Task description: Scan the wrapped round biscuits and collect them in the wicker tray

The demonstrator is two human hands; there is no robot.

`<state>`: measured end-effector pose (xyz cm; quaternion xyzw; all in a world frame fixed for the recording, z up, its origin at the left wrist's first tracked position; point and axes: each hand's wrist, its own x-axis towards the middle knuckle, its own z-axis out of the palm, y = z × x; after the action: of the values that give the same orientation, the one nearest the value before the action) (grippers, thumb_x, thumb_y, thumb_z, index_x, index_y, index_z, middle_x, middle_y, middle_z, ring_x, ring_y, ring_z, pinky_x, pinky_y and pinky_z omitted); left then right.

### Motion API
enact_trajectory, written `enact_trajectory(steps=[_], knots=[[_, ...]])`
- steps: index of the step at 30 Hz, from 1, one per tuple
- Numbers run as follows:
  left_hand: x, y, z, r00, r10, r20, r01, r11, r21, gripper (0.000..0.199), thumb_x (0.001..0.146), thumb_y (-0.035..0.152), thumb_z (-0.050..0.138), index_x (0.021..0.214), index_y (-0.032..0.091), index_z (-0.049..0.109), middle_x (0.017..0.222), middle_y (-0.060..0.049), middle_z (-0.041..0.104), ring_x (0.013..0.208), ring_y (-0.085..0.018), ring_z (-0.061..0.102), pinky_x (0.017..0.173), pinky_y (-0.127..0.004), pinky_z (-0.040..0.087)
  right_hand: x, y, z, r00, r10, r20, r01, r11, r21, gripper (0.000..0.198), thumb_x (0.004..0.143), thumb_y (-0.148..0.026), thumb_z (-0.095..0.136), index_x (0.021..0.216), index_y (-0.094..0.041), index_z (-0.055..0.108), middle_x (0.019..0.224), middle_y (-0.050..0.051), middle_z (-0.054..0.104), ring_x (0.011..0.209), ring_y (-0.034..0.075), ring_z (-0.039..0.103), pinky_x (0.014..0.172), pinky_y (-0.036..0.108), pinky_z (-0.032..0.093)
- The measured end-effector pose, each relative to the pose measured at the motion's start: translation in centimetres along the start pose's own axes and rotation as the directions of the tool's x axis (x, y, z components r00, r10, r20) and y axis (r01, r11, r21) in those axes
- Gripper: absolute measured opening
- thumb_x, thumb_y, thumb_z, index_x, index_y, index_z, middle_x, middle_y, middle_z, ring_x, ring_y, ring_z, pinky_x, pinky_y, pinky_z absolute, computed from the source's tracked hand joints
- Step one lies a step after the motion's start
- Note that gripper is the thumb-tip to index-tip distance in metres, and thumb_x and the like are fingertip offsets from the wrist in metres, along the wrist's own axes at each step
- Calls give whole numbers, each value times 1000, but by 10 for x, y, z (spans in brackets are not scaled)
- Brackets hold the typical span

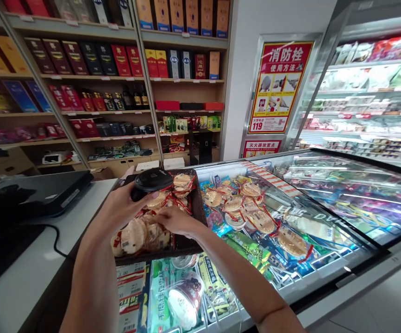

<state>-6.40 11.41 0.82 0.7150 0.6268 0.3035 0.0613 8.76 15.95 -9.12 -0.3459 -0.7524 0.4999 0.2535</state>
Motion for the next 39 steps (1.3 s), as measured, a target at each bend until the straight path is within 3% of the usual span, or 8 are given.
enact_trajectory(steps=[5, 8, 12, 15, 25, 29, 33, 39], knots=[[-3, 3, -1, 1000, -2, 25, 2, 999, -39, 50, 79, 65, 56, 99, 21, 69, 76, -3, 69, 69, -23, 62, 60, -28, 40, -13, -1, -50, 954, 6, -299, -39, 994, -106, 10, 74, -24, 74, 81, -17, 72, 82, 2, 71, 73, 15, 62, 70, 26, 44], [-3, 6, 0, 998, 21, 56, -18, 998, -58, 48, 78, 62, 59, 101, 21, 69, 74, -2, 70, 68, -22, 63, 59, -28, 40, -24, 0, -83, 887, -49, -459, -51, 978, -204, 7, 76, -25, 70, 80, -19, 68, 82, 2, 70, 74, 15, 62, 71, 27, 45], [-1, 10, 5, 991, 70, 112, -63, 996, -63, 47, 77, 62, 60, 97, 21, 70, 74, -3, 70, 66, -22, 62, 57, -28, 39, -34, 3, -113, 789, -89, -608, -26, 984, -179, 6, 80, -26, 62, 82, -20, 63, 78, 0, 66, 72, 14, 60, 70, 27, 48], [-1, 13, 10, 973, 114, 198, -94, 990, -108, 48, 77, 65, 58, 92, 21, 70, 71, -2, 69, 66, -21, 61, 56, -27, 39, -39, 3, -124, 754, -66, -654, -27, 991, -131, 7, 79, -26, 62, 82, -20, 61, 77, -1, 64, 72, 13, 60, 69, 26, 50], [1, 18, 17, 946, 171, 276, -158, 985, -67, 50, 81, 64, 55, 100, 19, 67, 64, 1, 60, 60, -18, 52, 52, -25, 33, -47, 3, -135, 782, -14, -623, 9, 1000, -11, 9, 79, -26, 60, 83, -18, 59, 79, -1, 60, 70, 12, 58, 63, 24, 50], [3, 13, 18, 954, 132, 268, -113, 990, -83, 51, 78, 68, 55, 92, 20, 66, 62, -1, 62, 59, -19, 55, 52, -26, 36, -46, 18, -149, 704, -38, -709, -212, 942, -261, 7, 83, -22, 59, 87, -18, 63, 84, 3, 66, 75, 14, 60, 71, 27, 48], [4, 5, 9, 978, 66, 199, -46, 994, -104, 52, 76, 69, 56, 91, 20, 65, 64, -1, 63, 57, -19, 55, 51, -27, 39, -53, 42, -166, 578, 50, -815, -580, 727, -367, 19, 86, -8, 52, 95, -15, 67, 99, 14, 70, 95, 23, 63, 82, 32, 44], [0, -7, -6, 990, -34, 135, 53, 988, -143, 52, 74, 70, 58, 80, 19, 63, 61, -2, 62, 55, -19, 56, 49, -27, 37, -61, 52, -161, 482, 99, -870, -728, 598, -335, 34, 90, -2, 37, 115, 0, 61, 123, 36, 54, 119, 40, 54, 88, 46, 41]])
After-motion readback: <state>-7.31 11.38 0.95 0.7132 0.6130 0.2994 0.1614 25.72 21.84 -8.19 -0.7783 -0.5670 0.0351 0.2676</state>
